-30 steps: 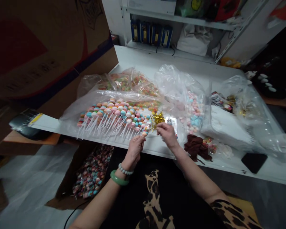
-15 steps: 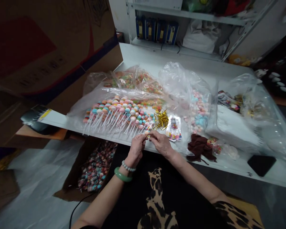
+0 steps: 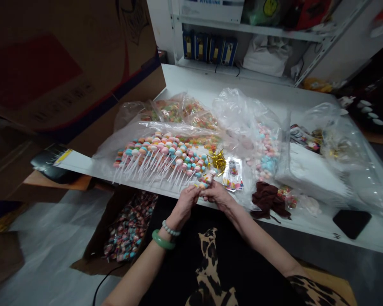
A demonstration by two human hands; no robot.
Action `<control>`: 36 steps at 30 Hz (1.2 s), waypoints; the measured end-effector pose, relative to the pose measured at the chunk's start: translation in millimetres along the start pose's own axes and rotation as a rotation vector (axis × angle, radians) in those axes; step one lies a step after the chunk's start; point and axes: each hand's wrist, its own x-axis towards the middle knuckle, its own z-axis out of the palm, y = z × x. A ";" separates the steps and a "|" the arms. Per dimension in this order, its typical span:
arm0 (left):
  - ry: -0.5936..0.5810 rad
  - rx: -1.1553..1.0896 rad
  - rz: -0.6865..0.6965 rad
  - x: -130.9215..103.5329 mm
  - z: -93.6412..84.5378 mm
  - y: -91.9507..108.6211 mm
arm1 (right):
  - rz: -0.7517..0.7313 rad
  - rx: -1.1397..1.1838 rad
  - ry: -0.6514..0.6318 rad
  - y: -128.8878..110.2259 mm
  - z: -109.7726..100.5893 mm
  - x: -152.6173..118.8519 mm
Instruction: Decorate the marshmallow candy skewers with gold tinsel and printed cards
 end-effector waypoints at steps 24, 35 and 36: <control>0.196 0.249 0.081 -34.6 -3.6 28.0 | -0.320 -0.354 0.013 -30.8 37.1 -10.6; -0.208 0.851 0.080 -35.9 -38.4 18.6 | -0.028 -0.426 -0.343 9.5 16.7 -8.0; -0.137 1.076 0.176 -37.7 -36.6 21.7 | 0.038 -0.388 -0.409 12.3 18.4 -8.2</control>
